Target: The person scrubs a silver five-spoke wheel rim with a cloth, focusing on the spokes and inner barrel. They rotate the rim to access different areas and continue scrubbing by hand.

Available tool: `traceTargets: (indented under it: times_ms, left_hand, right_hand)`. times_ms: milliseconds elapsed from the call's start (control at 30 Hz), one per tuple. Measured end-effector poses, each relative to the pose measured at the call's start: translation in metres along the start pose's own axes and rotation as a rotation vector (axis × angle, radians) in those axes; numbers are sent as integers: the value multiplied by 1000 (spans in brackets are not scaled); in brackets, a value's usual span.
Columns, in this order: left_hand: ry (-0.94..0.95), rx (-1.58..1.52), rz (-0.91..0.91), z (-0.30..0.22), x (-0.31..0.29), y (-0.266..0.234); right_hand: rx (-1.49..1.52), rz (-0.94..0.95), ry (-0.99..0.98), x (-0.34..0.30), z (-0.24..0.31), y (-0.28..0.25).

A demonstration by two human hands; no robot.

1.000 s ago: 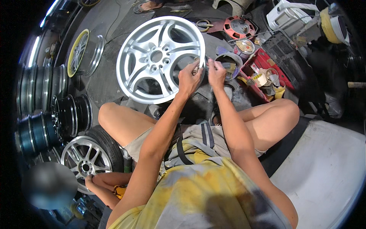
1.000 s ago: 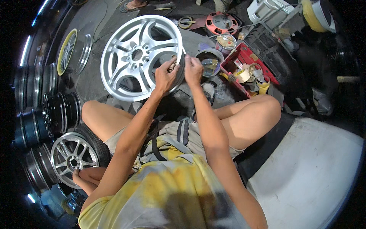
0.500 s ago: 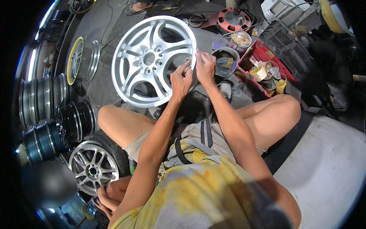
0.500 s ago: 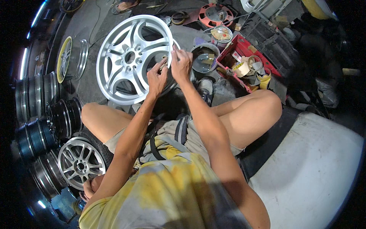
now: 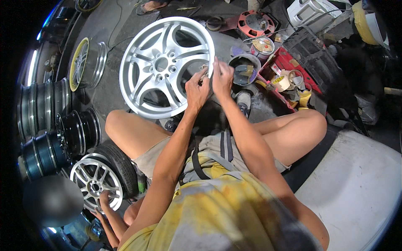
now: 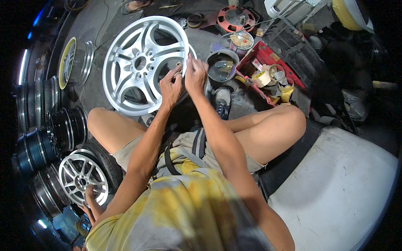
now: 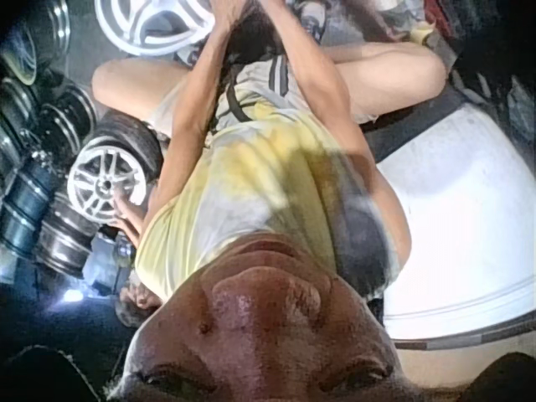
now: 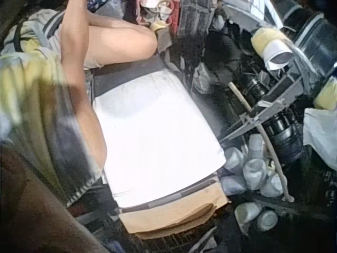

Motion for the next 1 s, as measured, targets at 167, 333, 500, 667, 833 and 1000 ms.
traceTargets:
  times_ms: [167,333,500,667,833,1000]
  left_hand:
    - [12,-12,7,3,-2,2]
    - [7,-40,1,-2,-3,-1]
    - [19,-30,19,-3,0,1]
    - [-23,-49,36,3,-3,-2]
    - [12,-3,9,3,-2,0]
    - [-27,-37,46,6,0,1]
  right_hand:
    - [84,11,95,33,-12,7]
    - [56,-3,70,-5,0,0]
    - [-183,93,-203,81,-11,13]
    - [-252,134,-209,7,16,-14]
    - [-290,132,-164,34,14,-8]
    - [-422,263,-180,76,4,-1]
Point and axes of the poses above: each hand's wrist, its own x-axis towards the middle knuckle, its own y-axis out of the palm, z = x × y, the point moved 2 cm from there along x, towards the middle knuckle, and after that the axes turned 10 degrees about x, right-handed, at the moved point
